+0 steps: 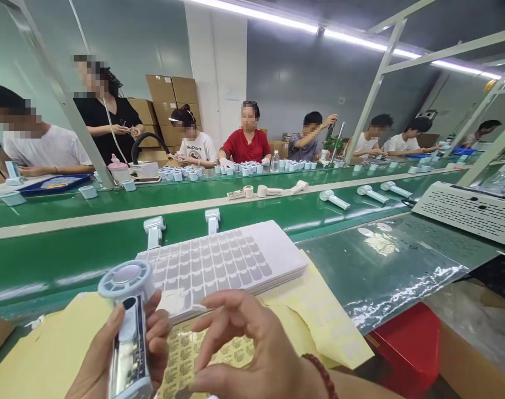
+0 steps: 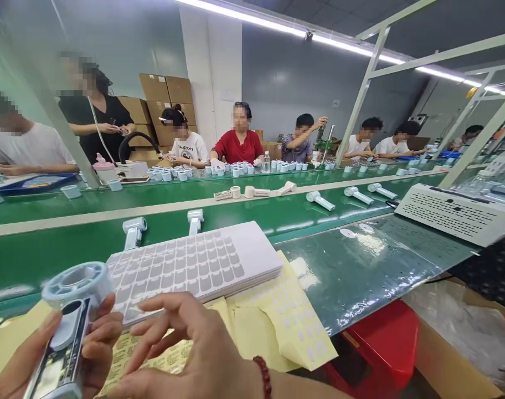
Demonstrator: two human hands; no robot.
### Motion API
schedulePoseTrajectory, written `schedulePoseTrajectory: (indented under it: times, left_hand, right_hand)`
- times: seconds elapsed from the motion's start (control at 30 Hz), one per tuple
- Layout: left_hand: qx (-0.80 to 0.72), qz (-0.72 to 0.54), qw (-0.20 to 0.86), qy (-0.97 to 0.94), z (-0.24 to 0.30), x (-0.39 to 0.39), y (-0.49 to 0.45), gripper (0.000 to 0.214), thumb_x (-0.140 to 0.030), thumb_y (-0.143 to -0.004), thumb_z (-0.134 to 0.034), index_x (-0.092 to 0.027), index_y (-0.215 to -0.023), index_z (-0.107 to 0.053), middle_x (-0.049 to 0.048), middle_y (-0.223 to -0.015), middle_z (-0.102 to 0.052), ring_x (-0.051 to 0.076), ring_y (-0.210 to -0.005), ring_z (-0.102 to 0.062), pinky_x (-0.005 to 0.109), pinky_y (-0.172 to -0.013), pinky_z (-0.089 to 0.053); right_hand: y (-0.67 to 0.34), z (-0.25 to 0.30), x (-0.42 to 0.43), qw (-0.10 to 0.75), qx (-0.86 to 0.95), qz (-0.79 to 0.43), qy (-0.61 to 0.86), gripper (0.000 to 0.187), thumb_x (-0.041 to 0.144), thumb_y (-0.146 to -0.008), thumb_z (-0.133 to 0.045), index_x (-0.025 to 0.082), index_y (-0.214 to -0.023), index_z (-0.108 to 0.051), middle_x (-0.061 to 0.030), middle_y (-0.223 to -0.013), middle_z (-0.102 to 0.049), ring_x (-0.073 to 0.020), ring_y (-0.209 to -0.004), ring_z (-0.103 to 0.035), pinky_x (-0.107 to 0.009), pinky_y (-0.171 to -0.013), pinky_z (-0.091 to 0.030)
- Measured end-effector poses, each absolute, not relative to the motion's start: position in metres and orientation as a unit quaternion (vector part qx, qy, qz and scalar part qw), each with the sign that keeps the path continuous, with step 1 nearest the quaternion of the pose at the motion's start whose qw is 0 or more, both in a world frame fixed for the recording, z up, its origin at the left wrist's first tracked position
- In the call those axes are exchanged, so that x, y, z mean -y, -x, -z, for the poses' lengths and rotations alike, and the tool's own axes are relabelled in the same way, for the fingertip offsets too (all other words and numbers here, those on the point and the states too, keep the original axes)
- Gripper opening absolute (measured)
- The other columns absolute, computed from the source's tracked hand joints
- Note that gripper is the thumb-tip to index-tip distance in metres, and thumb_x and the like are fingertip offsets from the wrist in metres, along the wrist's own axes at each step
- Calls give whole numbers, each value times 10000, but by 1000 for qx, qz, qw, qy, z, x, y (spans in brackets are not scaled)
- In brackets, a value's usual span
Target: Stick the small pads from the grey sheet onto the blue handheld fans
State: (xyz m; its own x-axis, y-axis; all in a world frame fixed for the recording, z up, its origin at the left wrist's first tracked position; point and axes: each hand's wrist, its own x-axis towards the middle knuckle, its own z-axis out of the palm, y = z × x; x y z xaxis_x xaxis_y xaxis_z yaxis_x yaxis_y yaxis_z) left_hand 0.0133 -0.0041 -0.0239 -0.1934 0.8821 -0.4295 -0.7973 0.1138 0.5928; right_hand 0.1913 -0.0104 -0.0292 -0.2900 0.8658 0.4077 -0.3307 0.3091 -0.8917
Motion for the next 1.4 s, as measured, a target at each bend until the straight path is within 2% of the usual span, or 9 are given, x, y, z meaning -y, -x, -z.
schedulePoseTrajectory:
  times: [0.1, 0.23, 0.33, 0.47, 0.7, 0.93, 1.07, 1.23, 1.4]
  left_hand:
    - [-404, -672, 617, -61, 33, 7, -18, 259, -116, -894, -597, -106, -1139, -682, 63, -772, -649, 106, -545, -656, 148, -557, -562]
    - [-424, -678, 600, -32, 31, 13, -24, 221, -29, -896, -537, -133, -1049, -657, 55, -834, -685, 103, -618, -696, 141, -603, -570]
    - [-425, -675, 603, -13, 19, 16, -31, 188, -181, -909, -603, -192, -1096, -614, 28, -820, -672, 167, -651, -702, 250, -553, -624]
    - [-428, -672, 605, -12, 6, 19, -39, 319, -380, -888, -661, -218, -1150, -575, 22, -818, -647, 199, -658, -691, 310, -546, -639]
    - [-427, -671, 606, -20, -1, 21, -39, 322, -421, -888, -649, -221, -1123, -557, 13, -811, -619, 187, -657, -670, 301, -556, -632]
    - [-424, -670, 609, -28, -4, 20, -41, 301, -394, -893, -649, -218, -1115, -548, 10, -822, -609, 179, -668, -663, 288, -574, -629]
    - [-420, -671, 611, -24, -2, 20, -38, 256, -314, -912, -639, -210, -1128, -550, 2, -820, -610, 166, -664, -663, 262, -578, -626]
    - [-400, -681, 613, 20, 3, 21, -35, 169, -68, -972, -499, -165, -1073, -592, -19, -776, -612, 70, -589, -645, 132, -609, -574]
    - [-375, -685, 621, 60, 3, 20, -38, 236, -92, -1021, -382, -145, -982, -609, -41, -656, -554, 68, -536, -640, 134, -596, -568]
  right_hand:
    - [-173, 40, 13, 582, 542, -574, 194, 587, 189, -641, -933, 238, -1138, -624, 50, -677, -754, -209, -1052, -741, -340, -1030, -528]
    - [-158, 37, 15, 584, 500, -605, 209, 611, 178, -585, -950, 242, -1108, -641, 42, -689, -767, -238, -1060, -743, -343, -970, -581]
    - [-152, 30, 19, 574, 471, -625, 239, 616, 176, -568, -947, 235, -1100, -641, 39, -687, -766, -244, -1119, -720, -343, -984, -576]
    - [-148, 25, 23, 565, 457, -636, 259, 614, 152, -574, -933, 228, -1106, -635, 45, -707, -760, -228, -1188, -683, -337, -1045, -533]
    - [-143, 25, 19, 564, 445, -643, 264, 622, 101, -549, -927, 245, -1083, -643, 68, -677, -734, -226, -1125, -716, -359, -1067, -515]
    - [-141, 26, 19, 559, 453, -638, 274, 631, 94, -533, -921, 257, -1082, -655, 64, -666, -733, -237, -1112, -721, -371, -1056, -522]
    - [-141, 27, 19, 560, 453, -634, 280, 633, 108, -530, -924, 253, -1085, -658, 57, -681, -739, -234, -1099, -727, -363, -1057, -519]
    - [-140, 24, 20, 559, 452, -629, 297, 611, 184, -528, -939, 244, -1068, -660, 23, -708, -754, -262, -1039, -749, -351, -913, -607]
    - [-138, 21, 21, 553, 459, -621, 313, 596, 252, -527, -947, 245, -1051, -664, -7, -736, -762, -281, -1025, -750, -346, -837, -631]
